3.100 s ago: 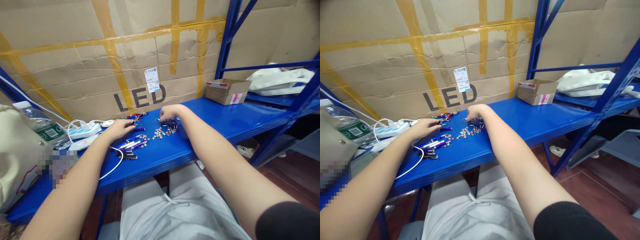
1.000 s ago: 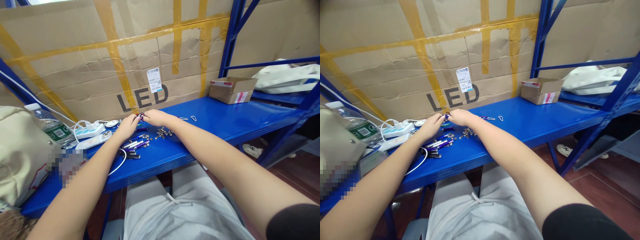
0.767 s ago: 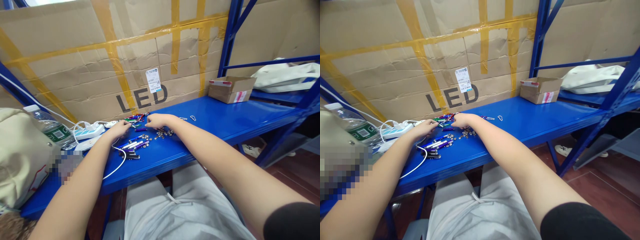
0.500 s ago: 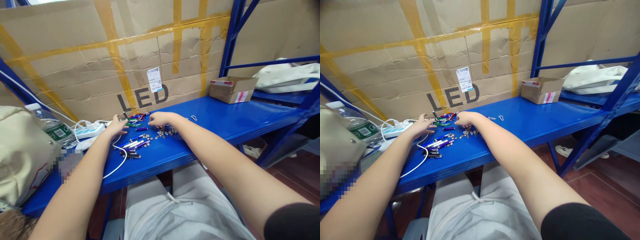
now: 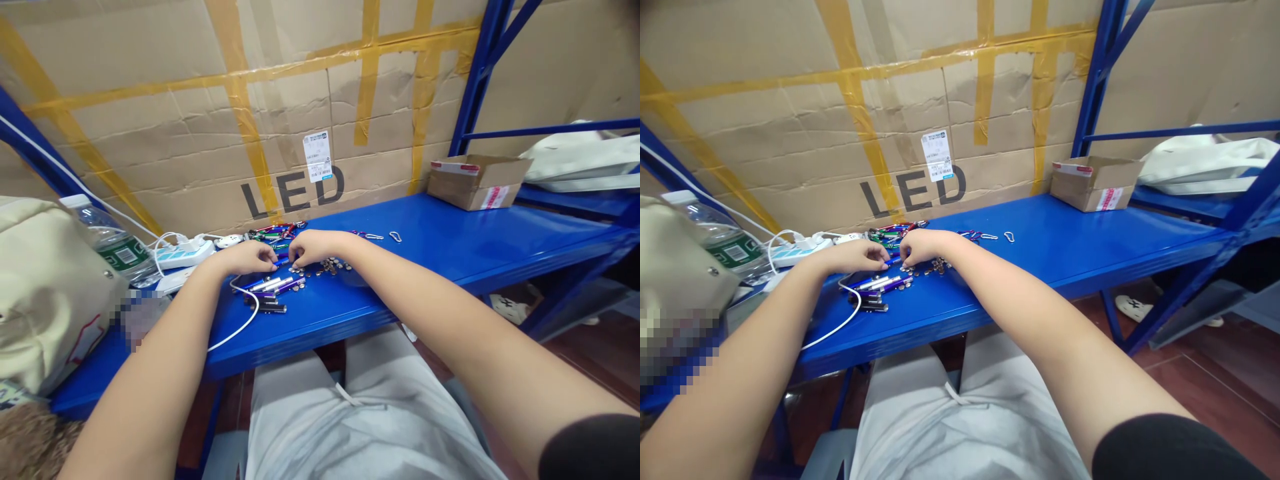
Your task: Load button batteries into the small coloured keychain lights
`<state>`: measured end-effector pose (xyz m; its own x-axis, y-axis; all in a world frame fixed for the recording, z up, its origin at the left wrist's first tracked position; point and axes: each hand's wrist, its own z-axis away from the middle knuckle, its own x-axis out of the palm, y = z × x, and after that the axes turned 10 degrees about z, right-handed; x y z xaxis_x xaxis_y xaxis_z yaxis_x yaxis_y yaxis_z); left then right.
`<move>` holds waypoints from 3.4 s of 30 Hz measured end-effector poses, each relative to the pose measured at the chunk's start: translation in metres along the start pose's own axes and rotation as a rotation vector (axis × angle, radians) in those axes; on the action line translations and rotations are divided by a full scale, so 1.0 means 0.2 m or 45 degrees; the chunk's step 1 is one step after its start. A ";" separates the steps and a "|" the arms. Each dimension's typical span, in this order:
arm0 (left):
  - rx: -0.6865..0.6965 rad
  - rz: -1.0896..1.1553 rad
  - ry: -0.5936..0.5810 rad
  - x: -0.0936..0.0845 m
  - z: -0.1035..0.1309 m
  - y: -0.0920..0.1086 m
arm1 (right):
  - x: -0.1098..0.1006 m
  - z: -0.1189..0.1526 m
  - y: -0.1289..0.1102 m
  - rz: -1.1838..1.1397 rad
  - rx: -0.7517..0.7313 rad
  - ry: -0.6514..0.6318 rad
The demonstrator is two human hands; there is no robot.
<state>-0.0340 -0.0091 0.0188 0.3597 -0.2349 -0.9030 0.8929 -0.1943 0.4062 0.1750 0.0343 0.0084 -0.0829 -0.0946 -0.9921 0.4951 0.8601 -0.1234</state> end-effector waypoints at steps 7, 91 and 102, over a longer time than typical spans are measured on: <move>0.113 0.398 0.219 0.01 -0.03 -0.06 | 0.01 -0.02 -0.07 0.037 0.117 -0.057; 0.343 0.192 0.287 0.07 -0.07 -0.05 | 0.00 -0.01 0.04 -0.029 -0.012 0.430; 0.347 0.314 0.314 0.07 -0.04 0.01 | -0.01 -0.03 0.02 -0.043 -0.159 0.667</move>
<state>-0.0258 -0.0044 0.0057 0.6365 -0.0782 -0.7673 0.6799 -0.4129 0.6060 0.1726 0.0402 0.0093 -0.5332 0.1119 -0.8386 0.3803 0.9171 -0.1195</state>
